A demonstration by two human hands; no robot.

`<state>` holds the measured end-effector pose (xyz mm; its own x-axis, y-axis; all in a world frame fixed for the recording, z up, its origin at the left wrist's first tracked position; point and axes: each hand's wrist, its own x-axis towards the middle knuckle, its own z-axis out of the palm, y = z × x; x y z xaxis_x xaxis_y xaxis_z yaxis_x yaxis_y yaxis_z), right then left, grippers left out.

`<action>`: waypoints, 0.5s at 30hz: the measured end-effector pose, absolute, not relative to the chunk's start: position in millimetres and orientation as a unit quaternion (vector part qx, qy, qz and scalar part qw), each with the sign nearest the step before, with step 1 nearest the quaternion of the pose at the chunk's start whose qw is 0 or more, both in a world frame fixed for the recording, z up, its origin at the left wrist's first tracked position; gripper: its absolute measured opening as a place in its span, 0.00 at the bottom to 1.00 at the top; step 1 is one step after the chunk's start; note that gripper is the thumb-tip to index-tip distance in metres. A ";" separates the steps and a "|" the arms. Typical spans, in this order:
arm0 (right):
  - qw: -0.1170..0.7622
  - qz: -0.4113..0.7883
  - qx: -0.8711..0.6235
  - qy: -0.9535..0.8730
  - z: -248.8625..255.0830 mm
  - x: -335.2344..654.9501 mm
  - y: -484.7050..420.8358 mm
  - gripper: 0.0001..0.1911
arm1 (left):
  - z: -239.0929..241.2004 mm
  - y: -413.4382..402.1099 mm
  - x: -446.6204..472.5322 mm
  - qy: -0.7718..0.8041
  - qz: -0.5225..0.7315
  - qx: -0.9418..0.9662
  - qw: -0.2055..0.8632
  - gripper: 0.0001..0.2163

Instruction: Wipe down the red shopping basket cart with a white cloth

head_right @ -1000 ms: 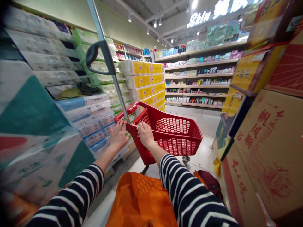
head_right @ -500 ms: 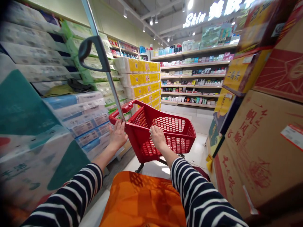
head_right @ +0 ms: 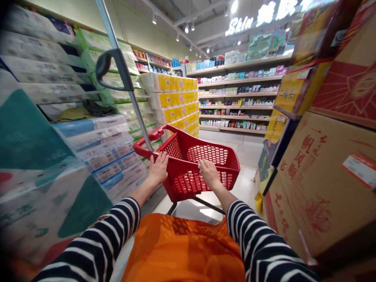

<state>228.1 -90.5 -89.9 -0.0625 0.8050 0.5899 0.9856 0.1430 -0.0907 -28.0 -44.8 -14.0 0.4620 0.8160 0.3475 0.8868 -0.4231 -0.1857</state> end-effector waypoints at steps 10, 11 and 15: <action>0.272 -0.127 -0.633 -0.713 -71.3 179.8 -74.5 0.25 | -35.3 -67.2 10.8 -0.469 -0.076 -0.868 0.147 0.31; 0.280 -0.120 -0.624 -0.720 -68.5 173.3 -71.8 0.25 | -37.4 -68.2 7.5 -0.470 -0.086 -0.866 0.144 0.32; 0.306 -0.106 -0.580 -0.748 -53.4 153.4 -64.9 0.26 | -48.9 -68.1 -24.5 -0.522 -0.162 -0.826 0.139 0.33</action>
<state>153.4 -64.9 -53.4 -0.1404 0.8017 0.5810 0.9319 0.3052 -0.1960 -24.5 -68.1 -48.9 0.4020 0.8179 0.4117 0.9075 -0.4158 -0.0600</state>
